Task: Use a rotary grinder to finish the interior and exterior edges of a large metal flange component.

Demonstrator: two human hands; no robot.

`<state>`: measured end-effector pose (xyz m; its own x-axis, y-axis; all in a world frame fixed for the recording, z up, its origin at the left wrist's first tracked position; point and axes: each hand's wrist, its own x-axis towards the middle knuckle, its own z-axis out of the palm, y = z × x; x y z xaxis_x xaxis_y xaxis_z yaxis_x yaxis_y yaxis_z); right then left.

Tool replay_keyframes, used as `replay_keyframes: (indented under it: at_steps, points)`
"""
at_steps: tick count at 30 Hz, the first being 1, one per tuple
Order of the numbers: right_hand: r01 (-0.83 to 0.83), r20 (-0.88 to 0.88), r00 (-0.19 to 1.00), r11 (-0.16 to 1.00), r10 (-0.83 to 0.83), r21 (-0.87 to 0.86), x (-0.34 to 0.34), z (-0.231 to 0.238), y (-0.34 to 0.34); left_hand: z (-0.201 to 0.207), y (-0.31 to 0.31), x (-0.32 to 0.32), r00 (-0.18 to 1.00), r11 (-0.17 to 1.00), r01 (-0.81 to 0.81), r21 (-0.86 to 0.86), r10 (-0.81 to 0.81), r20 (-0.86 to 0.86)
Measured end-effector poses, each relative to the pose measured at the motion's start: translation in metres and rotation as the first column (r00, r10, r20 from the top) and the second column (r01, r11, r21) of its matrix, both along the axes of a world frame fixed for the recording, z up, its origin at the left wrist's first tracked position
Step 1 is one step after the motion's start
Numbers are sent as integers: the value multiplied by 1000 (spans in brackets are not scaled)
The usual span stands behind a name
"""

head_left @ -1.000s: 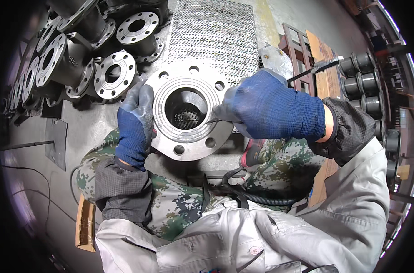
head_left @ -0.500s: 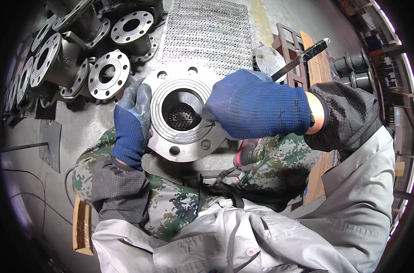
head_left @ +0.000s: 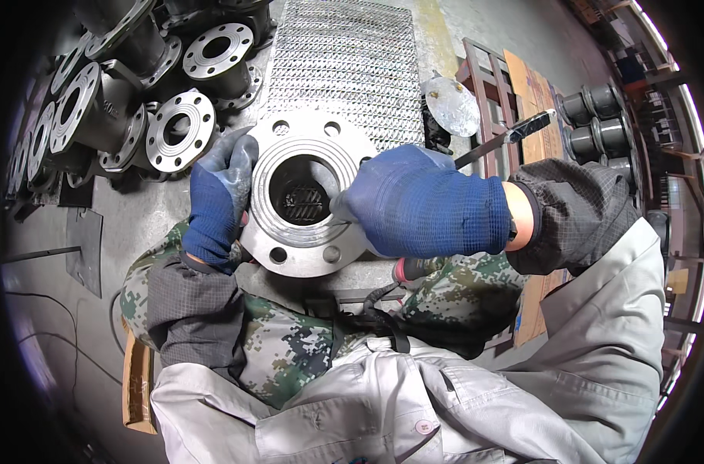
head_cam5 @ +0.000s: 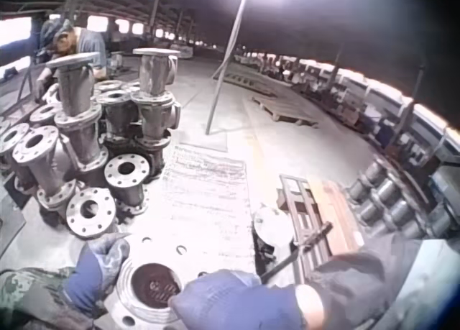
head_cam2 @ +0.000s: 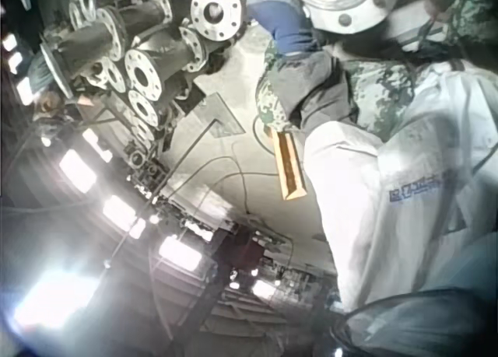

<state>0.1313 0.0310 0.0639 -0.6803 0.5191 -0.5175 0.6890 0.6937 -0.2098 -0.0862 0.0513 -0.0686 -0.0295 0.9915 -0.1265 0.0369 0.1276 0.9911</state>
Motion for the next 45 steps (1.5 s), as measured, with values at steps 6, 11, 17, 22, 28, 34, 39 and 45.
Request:
replay_keyframes:
  at_steps: [6,11,17,22,28,34,39,45]
  points:
    - [-64,56,997,994,59,94,-13,-4,-4,-4,5,-2,999,999,45,5,-45,5]
    - [-76,-69,994,988,86,133,4,2,0,0,2,-2,992,996,84,-23,-82,96]
    - [50,-169,985,998,-41,46,0,-5,-5,10,10,-4,987,988,149,-28,-148,59]
    - [225,-497,839,973,-221,-53,18,-27,-6,4,24,-3,975,975,217,-43,-214,65]
    - [415,-757,485,877,-438,-242,51,-63,-12,6,34,-11,953,954,294,-58,-297,-58]
    - [395,-627,208,650,-751,-649,65,-84,-21,8,-9,-18,918,926,106,362,49,-392]
    - [296,-800,139,795,-584,-529,69,-93,-21,7,-73,-13,644,852,151,502,300,-704]
    - [177,-784,83,784,-615,-596,79,-100,-30,71,-149,46,593,750,607,262,-208,-778]
